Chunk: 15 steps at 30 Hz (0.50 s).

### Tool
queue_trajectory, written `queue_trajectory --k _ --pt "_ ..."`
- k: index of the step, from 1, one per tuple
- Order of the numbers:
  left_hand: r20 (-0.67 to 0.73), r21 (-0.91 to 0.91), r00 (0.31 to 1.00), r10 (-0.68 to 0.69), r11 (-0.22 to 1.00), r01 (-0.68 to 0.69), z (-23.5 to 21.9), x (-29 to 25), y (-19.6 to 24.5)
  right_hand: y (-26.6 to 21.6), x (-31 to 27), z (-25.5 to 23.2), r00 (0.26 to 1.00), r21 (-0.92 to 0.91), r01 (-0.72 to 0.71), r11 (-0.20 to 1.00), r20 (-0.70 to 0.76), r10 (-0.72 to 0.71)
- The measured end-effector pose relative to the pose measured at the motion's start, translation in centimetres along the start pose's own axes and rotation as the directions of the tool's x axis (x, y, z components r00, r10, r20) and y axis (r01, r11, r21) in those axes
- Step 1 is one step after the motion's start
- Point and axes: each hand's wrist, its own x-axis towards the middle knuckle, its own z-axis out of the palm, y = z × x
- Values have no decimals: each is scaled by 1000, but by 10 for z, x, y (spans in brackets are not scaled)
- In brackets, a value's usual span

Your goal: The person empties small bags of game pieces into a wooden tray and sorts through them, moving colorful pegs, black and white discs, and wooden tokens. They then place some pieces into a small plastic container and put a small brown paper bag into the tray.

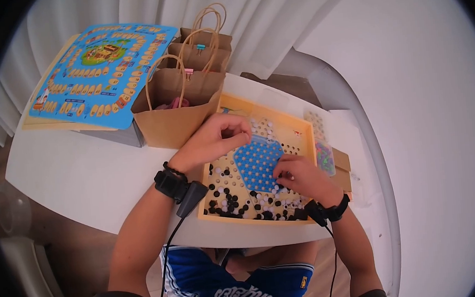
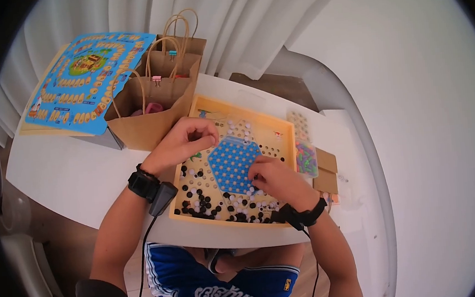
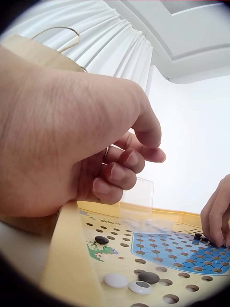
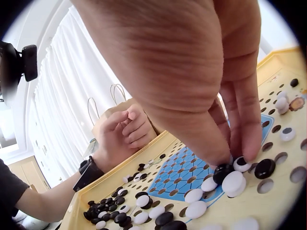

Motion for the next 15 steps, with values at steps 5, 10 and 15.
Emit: queue_trajectory --k 5,10,15 --pt "-7 5 1000 -11 1000 11 0 1 -4 -4 0 3 1000 10 -1 1000 -5 1" --pt "-9 -20 1000 2 1000 -3 -1 0 -5 -2 2 -1 997 43 -50 998 53 48" --pt "21 6 999 -43 999 43 -3 0 0 -3 -1 -3 997 43 -50 998 67 47"
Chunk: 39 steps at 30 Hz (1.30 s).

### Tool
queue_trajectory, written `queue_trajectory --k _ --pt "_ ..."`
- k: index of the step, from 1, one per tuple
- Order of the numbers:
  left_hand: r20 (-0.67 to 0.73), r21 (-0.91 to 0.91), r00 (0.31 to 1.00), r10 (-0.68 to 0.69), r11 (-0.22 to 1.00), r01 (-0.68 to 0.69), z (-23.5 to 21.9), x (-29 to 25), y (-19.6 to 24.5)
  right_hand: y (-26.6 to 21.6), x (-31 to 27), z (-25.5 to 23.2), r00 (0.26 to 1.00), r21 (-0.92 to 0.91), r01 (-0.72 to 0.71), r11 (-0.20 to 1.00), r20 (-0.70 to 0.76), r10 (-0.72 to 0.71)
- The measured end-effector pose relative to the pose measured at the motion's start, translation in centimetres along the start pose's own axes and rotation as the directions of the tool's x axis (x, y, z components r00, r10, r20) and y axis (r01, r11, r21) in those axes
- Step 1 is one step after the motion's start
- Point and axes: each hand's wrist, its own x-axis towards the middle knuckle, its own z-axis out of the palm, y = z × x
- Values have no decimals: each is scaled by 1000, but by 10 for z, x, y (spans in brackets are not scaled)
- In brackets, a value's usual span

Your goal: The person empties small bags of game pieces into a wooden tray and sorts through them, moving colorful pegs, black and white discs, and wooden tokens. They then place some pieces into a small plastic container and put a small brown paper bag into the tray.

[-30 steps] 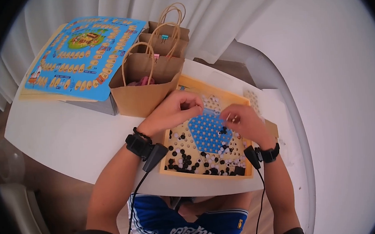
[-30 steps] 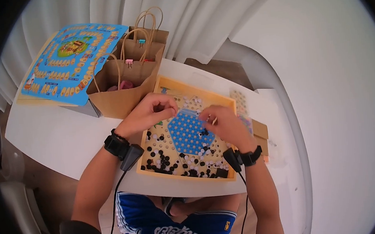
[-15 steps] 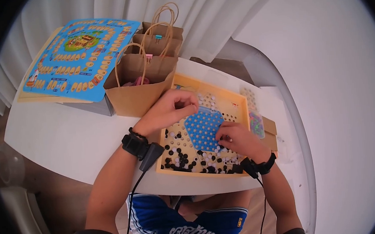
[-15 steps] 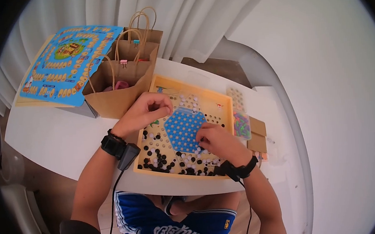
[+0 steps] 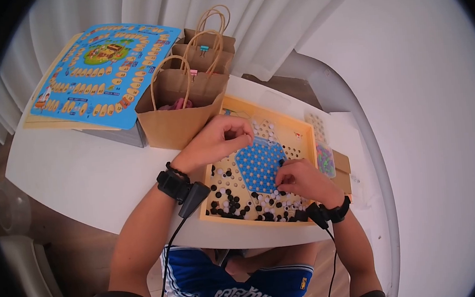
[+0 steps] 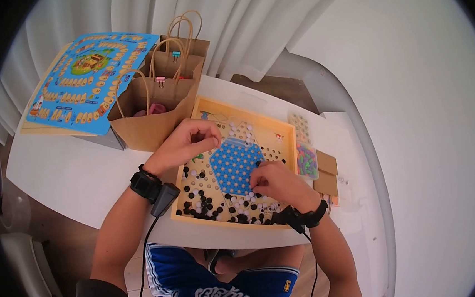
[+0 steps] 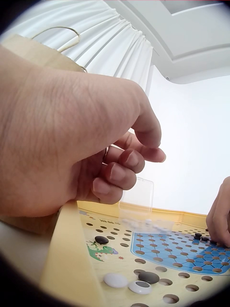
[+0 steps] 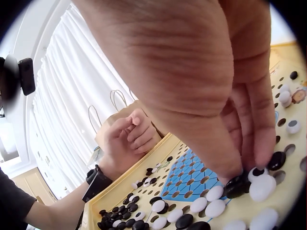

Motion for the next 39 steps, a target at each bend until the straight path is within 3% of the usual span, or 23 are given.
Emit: queue_trajectory --k 4,11,13,14,16,17,18,20,24,26,29,39 --pt "-6 -1 1000 -7 1000 7 0 0 -1 -2 -1 0 998 12 -58 998 11 58" --pt "-8 -1 1000 14 1000 -14 0 0 -2 2 8 -16 1000 97 -26 995 -10 27" --pt "-5 4 1000 18 1000 -18 2 0 -1 4 17 -27 980 120 -40 992 -187 62" --pt "-7 10 1000 -12 1000 12 1 -1 3 11 25 -30 979 122 -44 992 -191 67" --pt "-5 17 999 -41 999 41 2 -1 5 26 42 -31 916 360 46 932 -387 104" --pt "-6 2 1000 -20 1000 20 2 -1 3 25 48 -33 919 432 65 900 -376 115" --pt "-9 -12 1000 1 1000 -2 2 0 2 22 51 -34 918 431 67 900 -379 114" --pt "-11 -9 1000 -1 1000 1 1 0 0 15 57 -34 847 247 126 961 -532 25" --pt "1 45 999 -32 998 32 -2 -1 0 29 35 -41 875 33 -26 999 -482 39" --pt "-6 31 1000 -21 999 21 -1 -1 -2 25 18 -41 947 -131 -212 969 -272 170" --pt "-16 14 1000 16 1000 -16 2 1 -5 33 2 -26 960 -248 -219 944 -230 163" --pt "0 14 1000 -25 1000 25 0 0 0 35 -5 -16 969 -35 -195 980 -165 186"
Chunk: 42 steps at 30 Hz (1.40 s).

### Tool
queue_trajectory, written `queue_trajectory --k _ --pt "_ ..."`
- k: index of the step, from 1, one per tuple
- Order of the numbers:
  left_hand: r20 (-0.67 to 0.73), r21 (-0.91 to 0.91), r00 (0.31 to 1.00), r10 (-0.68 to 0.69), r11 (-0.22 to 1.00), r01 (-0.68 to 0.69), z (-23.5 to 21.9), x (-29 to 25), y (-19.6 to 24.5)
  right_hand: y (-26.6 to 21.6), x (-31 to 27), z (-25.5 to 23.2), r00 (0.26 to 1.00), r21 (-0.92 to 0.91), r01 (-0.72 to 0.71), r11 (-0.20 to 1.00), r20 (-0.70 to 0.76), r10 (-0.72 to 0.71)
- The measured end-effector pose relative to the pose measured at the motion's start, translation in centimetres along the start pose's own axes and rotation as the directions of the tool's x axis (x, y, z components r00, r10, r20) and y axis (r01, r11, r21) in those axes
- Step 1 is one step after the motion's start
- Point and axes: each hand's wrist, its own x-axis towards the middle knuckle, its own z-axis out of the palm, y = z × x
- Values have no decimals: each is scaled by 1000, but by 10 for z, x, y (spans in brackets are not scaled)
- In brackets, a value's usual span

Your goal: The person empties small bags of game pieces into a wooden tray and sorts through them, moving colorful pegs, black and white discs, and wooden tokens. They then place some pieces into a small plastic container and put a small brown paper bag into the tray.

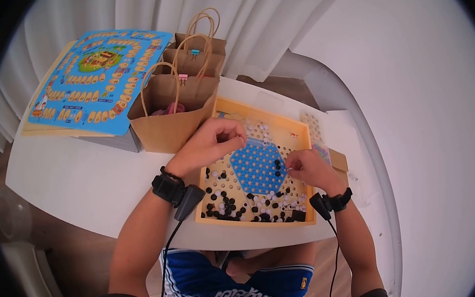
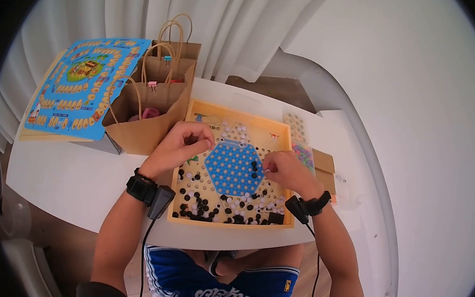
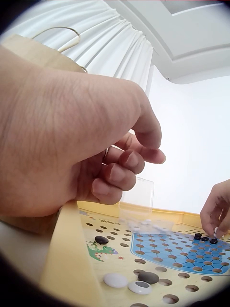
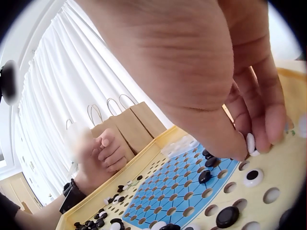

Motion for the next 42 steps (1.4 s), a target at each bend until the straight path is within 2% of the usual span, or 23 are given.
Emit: queue_trajectory --k 5,9,11,18,24,26,30,32,33,35,36,38,39,41,42 --pt "-3 2 1000 -4 1000 4 0 0 0 2 4 -1 998 37 -45 998 52 43" --pt "4 -8 1000 -6 1000 6 0 0 -2 1 7 -2 998 39 -29 999 52 27" --pt "3 -3 1000 -7 1000 7 0 0 -2 -5 9 -5 996 -7 -36 999 81 37" --pt "2 -17 1000 25 1000 -25 0 1 -2 -4 16 -2 996 14 30 999 79 -31" --pt "3 17 1000 20 1000 -21 0 1 -3 -8 28 -15 997 19 80 997 -2 -80" --pt "5 15 1000 22 1000 -22 0 1 -2 -14 33 -20 1000 110 -11 994 -4 12" --pt "-4 13 1000 14 1000 -14 1 0 1 -29 50 -30 997 109 -83 991 3 83" --pt "-4 11 1000 11 1000 -11 2 -1 4 -30 62 -23 965 243 149 959 -249 -87" --pt "-8 11 1000 10 1000 -10 1 -1 5 -33 64 -20 965 245 149 958 -249 -87" --pt "-11 10 1000 8 1000 -8 1 0 1 -40 68 -16 881 157 321 934 -411 -234" --pt "-14 6 1000 9 1000 -9 1 0 -1 -37 66 -16 882 158 324 933 -407 -237" --pt "-11 15 1000 19 1000 -19 0 0 -2 -26 57 -17 952 85 181 980 -265 -153" --pt "-1 23 1000 31 999 -31 0 0 -1 -22 54 -15 953 84 181 980 -262 -153" --pt "-3 24 999 33 999 -33 1 0 0 -14 45 -11 994 56 105 993 -38 -103" --pt "-6 29 999 37 999 -37 1 1 0 -13 42 -7 994 54 103 993 -39 -101"
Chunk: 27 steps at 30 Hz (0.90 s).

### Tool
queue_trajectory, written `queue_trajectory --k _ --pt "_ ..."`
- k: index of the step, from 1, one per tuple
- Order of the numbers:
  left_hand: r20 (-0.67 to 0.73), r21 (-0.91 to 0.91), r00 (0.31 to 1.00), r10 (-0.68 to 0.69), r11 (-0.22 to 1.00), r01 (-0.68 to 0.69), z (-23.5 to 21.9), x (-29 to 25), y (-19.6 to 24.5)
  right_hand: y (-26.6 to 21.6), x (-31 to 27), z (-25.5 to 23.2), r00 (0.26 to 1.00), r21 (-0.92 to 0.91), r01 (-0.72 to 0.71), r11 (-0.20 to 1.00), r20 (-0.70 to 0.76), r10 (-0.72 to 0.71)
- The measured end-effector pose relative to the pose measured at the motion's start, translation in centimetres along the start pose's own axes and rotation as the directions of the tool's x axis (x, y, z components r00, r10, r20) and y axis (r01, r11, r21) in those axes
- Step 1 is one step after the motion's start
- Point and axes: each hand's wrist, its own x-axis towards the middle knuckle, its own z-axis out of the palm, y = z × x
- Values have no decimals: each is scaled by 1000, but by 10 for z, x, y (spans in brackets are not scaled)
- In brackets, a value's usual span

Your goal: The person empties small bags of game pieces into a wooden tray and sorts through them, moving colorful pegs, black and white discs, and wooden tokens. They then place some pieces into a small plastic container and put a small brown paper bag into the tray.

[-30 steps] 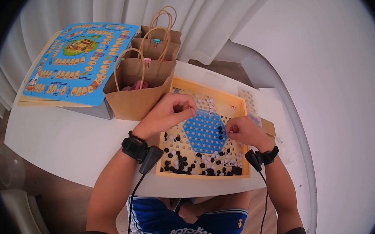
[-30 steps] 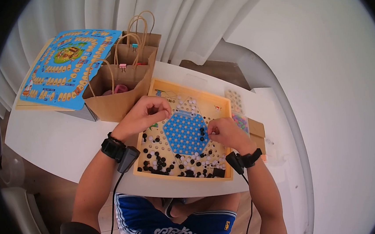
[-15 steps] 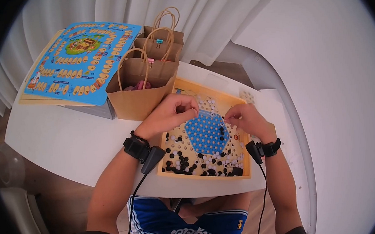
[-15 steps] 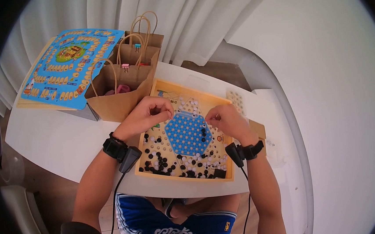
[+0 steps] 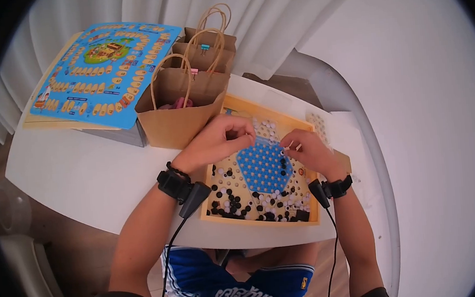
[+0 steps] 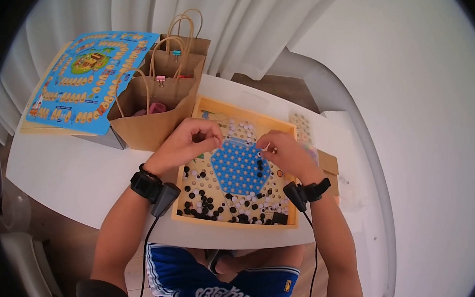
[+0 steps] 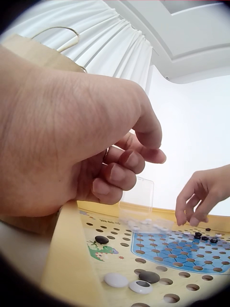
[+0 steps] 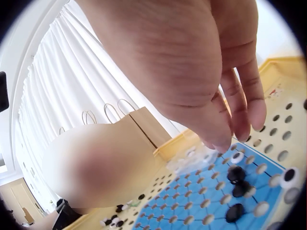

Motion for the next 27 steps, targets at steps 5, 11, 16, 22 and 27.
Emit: queue_trajectory --k 5,11,16,22,27 --pt "-15 -18 1000 26 999 -26 0 0 -4 12 -3 17 998 73 70 995 1 -70" --pt "9 -8 1000 -26 1000 26 -2 0 -2 22 -15 9 998 36 50 998 -28 -49" --pt "-17 -44 1000 26 999 -26 2 1 -6 11 -36 -4 994 19 -75 997 81 74" --pt "-18 -38 999 39 998 -40 0 1 -7 6 -42 3 987 -11 -85 996 133 86" --pt "-13 -26 1000 25 999 -25 1 1 -6 8 -35 -1 978 -88 -18 996 204 36"
